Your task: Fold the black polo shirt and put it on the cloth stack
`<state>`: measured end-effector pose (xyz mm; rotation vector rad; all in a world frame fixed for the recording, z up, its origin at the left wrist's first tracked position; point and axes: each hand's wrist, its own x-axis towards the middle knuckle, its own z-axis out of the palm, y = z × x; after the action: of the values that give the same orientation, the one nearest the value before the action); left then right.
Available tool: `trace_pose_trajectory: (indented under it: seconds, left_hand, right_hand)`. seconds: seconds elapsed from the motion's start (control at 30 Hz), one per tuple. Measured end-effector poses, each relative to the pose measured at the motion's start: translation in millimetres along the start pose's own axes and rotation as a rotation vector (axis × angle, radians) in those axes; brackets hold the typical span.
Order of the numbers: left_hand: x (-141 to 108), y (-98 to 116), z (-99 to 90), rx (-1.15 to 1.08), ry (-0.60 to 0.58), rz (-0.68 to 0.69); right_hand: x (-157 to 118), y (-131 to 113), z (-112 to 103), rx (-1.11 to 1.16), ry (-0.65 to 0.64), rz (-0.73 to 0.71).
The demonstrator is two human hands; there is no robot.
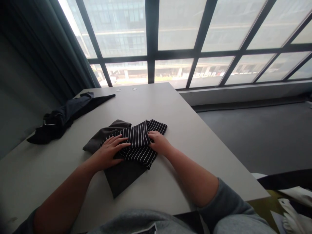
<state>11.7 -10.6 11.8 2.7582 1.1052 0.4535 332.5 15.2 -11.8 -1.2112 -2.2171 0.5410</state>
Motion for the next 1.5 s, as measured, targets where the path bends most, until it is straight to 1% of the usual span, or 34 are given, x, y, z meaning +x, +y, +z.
trace_pose_trajectory:
  seconds: [0.03, 0.1, 0.13, 0.2, 0.23, 0.3, 0.4, 0.47, 0.53, 0.57, 0.6, 0.63, 0.67, 0.7, 0.73, 0.77, 0.8, 0.83, 0.87, 0.9, 0.93, 1.0, 1.07, 1.17, 1.27, 1.33, 1.4, 1.47, 1.5]
  left_hand:
    - [2, 2, 2.4, -0.019, 0.005, -0.031]
    - [5, 1, 6.7, -0.058, 0.039, -0.142]
    - [6, -1, 8.1, -0.071, 0.06, -0.216]
    - [7, -8, 8.8, -0.076, 0.126, -0.382]
    - [6, -13, 8.0, -0.079, 0.183, -0.473]
    - [4, -25, 4.9, -0.126, 0.352, -0.651]
    - [0, -48, -1.2, -0.293, 0.602, -0.896]
    - [-2, -63, -4.1, -0.384, 0.695, -1.035]
    - [-4, -71, -5.8, -0.414, 0.763, -1.114]
    - [-5, -71, -6.4, -0.392, 0.801, -1.113]
    - [-6, -68, -7.0, -0.346, 0.842, -1.077]
    - [-6, -62, -7.6, -0.278, 0.878, -1.007]
    - [-6, -54, -8.0, -0.2, 0.892, -0.905]
    - [-6, -44, -8.2, -0.136, 0.863, -0.777]
    - [-5, -32, -7.8, -0.093, 0.791, -0.642]
    - [-4, -20, -6.6, -0.071, 0.682, -0.52]
    - [-2, -9, -4.3, -0.068, 0.555, -0.427]
    - [1, 2, -1.0, -0.075, 0.436, -0.371]
    - [4, 12, 3.3, -0.087, 0.344, -0.345]
    - [7, 20, 8.2, -0.095, 0.287, -0.345]
    - [11, 27, 13.4, -0.101, 0.26, -0.358]
    - [16, 36, 22.6, -0.108, 0.248, -0.378]
    - [18, 39, 28.0, -0.092, 0.24, -0.369]
    - [16, 41, 28.6, -0.057, 0.228, -0.352]
    - [12, 41, 25.6, -0.083, 0.278, -0.385]
    - [11, 42, 23.4, -0.172, 0.337, -0.399]
    - [11, 46, 20.5, -0.332, 0.373, -0.401]
    - [12, 52, 16.6, -0.533, 0.372, -0.406]
    - [12, 56, 14.7, -0.631, 0.362, -0.403]
  right_hand:
    - [0, -4, 0, 0.04, -0.046, -0.062]
    - [-2, -11, 2, 0.063, -0.136, -0.166]
    - [-2, -14, 4, 0.044, -0.167, -0.196]
    - [-3, -16, 7, -0.026, -0.205, -0.209]
    - [-4, -17, 8, -0.06, -0.218, -0.197]
    - [-4, -17, 9, -0.112, -0.237, -0.153]
    - [-4, -20, 9, -0.16, -0.232, -0.099]
    - [-4, -22, 7, -0.173, -0.209, -0.094]
    - [-3, -23, 7, -0.176, -0.188, -0.094]
    - [-3, -23, 7, -0.178, -0.181, -0.09]
    - [-2, -23, 8, -0.18, -0.177, -0.085]
    - [-2, -23, 9, -0.184, -0.173, -0.081]
    - [-2, -22, 9, -0.189, -0.17, -0.081]
    - [-1, -21, 10, -0.196, -0.164, -0.084]
    - [-1, -20, 11, -0.203, -0.157, -0.09]
    - [0, -20, 12, -0.209, -0.147, -0.1]
    - [0, -19, 13, -0.212, -0.134, -0.111]
    - [1, -18, 14, -0.211, -0.121, -0.125]
    - [1, -19, 14, -0.205, -0.109, -0.141]
    - [1, -19, 15, -0.196, -0.102, -0.161]
    - [1, -21, 15, -0.187, -0.102, -0.186]
    - [0, -27, 16, -0.174, -0.125, -0.249]
    - [-3, -36, 17, -0.171, -0.159, -0.316]
    - [-10, -51, 18, -0.159, -0.19, -0.382]
    - [-17, -61, 16, -0.107, -0.243, -0.413]
    - [-21, -63, 12, -0.054, -0.282, -0.421]
    - [-23, -64, 8, 0.01, -0.286, -0.408]
    - [-24, -64, 6, 0.094, -0.229, -0.346]
    - [-24, -64, 6, 0.14, -0.172, -0.291]
